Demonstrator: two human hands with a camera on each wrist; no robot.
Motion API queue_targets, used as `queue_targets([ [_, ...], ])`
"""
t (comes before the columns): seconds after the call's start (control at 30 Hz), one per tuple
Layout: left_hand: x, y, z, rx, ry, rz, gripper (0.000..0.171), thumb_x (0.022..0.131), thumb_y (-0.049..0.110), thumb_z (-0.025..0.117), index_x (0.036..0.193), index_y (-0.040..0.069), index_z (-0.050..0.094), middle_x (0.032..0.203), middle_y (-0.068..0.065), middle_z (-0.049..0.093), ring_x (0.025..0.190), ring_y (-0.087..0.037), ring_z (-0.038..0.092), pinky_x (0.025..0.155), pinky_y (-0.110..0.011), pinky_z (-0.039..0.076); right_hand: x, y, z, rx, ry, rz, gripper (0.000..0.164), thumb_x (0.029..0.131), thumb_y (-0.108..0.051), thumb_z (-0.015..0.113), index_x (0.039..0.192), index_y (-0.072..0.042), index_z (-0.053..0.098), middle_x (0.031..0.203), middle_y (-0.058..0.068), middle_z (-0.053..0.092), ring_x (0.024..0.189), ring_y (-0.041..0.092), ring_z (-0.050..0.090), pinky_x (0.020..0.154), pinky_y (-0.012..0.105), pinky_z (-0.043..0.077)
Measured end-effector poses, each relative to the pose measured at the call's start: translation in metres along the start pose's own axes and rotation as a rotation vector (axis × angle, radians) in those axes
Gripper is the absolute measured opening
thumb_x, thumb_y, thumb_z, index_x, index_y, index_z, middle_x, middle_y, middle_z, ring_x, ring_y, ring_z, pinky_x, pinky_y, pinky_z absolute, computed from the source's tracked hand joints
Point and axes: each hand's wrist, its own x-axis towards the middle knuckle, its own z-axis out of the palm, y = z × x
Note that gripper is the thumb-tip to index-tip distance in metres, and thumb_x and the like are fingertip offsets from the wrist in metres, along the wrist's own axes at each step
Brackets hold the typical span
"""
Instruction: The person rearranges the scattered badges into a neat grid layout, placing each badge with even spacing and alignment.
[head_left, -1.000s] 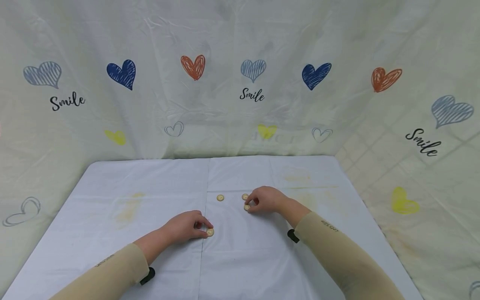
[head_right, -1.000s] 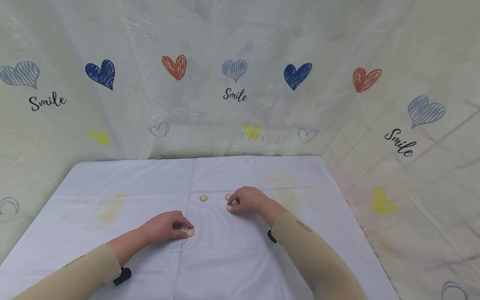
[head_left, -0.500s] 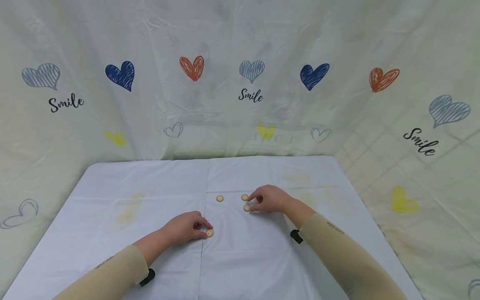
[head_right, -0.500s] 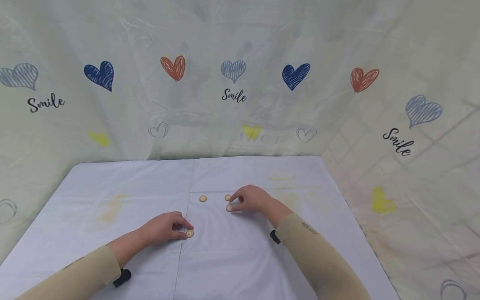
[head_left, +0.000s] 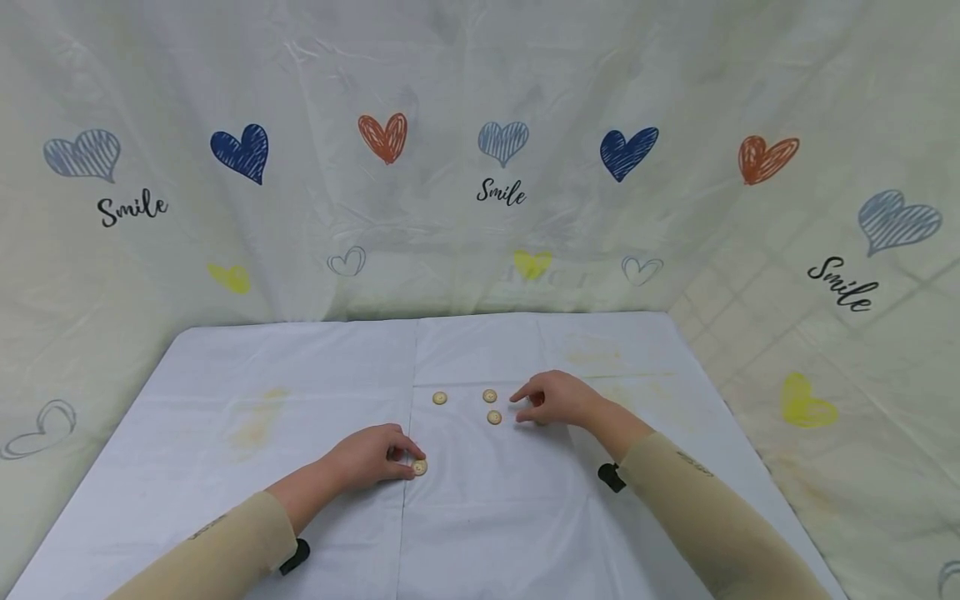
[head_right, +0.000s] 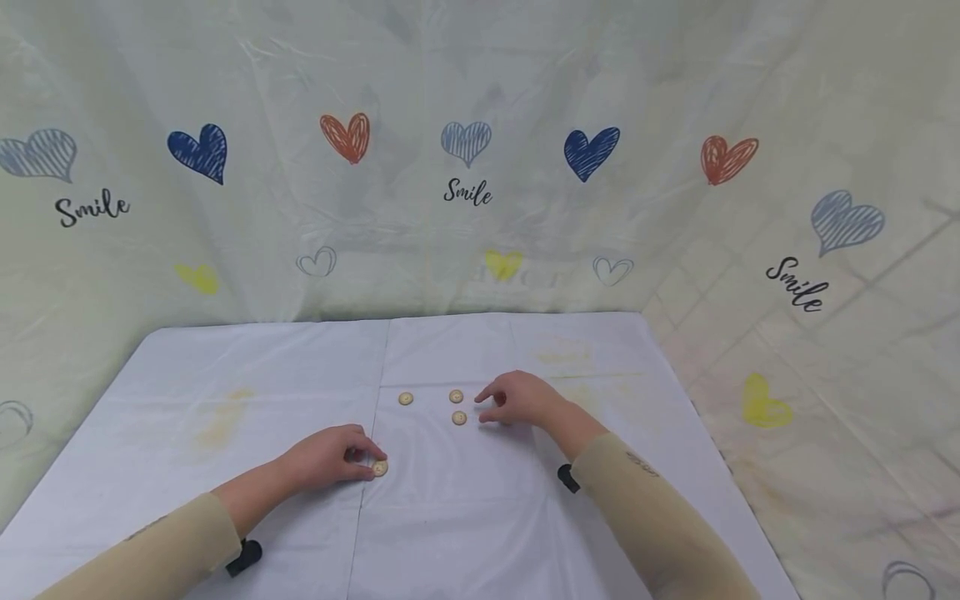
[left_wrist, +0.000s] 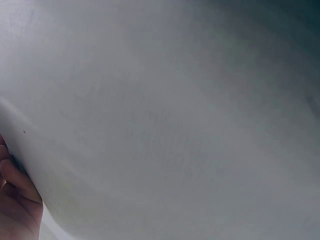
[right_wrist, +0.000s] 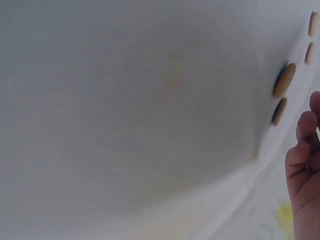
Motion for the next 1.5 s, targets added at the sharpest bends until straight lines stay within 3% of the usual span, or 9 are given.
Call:
queue_targets([
  [0.2,0.001,-0.001,0.001,0.010,0.008,-0.004,0.019,0.085,0.035,0.078,0.104,0.033,0.077,0.080,0.016,0.050,0.072,-0.002,0.047,0.067,-0.026,0.041,-0.017,0.021,-0.005,0.006,0.040,-0.013,0.032,0.082,-0.036,0.081,0.111,-0.022,0.078,0.073,-0.008,0.056,0.070,0.011,0.051,0.068,0.030,0.044],
  [0.4,0.001,-0.001,0.003,0.012,0.000,-0.012,0.019,0.086,0.037,0.078,0.104,0.033,0.077,0.080,0.015,0.050,0.072,-0.003,0.047,0.067,-0.026,0.041,-0.027,0.037,-0.005,0.017,0.065,0.006,0.034,0.081,-0.042,0.081,0.110,-0.026,0.078,0.073,-0.009,0.056,0.069,0.011,0.051,0.065,0.029,0.043],
  [0.9,0.001,0.003,0.004,0.036,0.000,0.001,0.017,0.086,0.034,0.077,0.104,0.032,0.077,0.079,0.014,0.051,0.071,-0.002,0.047,0.066,-0.025,0.041,-0.021,0.041,0.004,-0.028,0.005,-0.006,0.024,0.083,-0.036,0.080,0.106,-0.027,0.079,0.073,-0.012,0.057,0.069,0.007,0.052,0.068,0.027,0.044],
  [1.5,0.001,0.003,0.004,0.111,0.014,0.055,0.016,0.086,0.033,0.076,0.103,0.032,0.076,0.078,0.015,0.051,0.071,0.000,0.047,0.065,-0.024,0.042,-0.018,0.041,0.007,-0.051,0.013,0.000,0.023,0.083,-0.034,0.081,0.104,-0.027,0.079,0.073,-0.014,0.057,0.070,0.007,0.050,0.068,0.027,0.043],
])
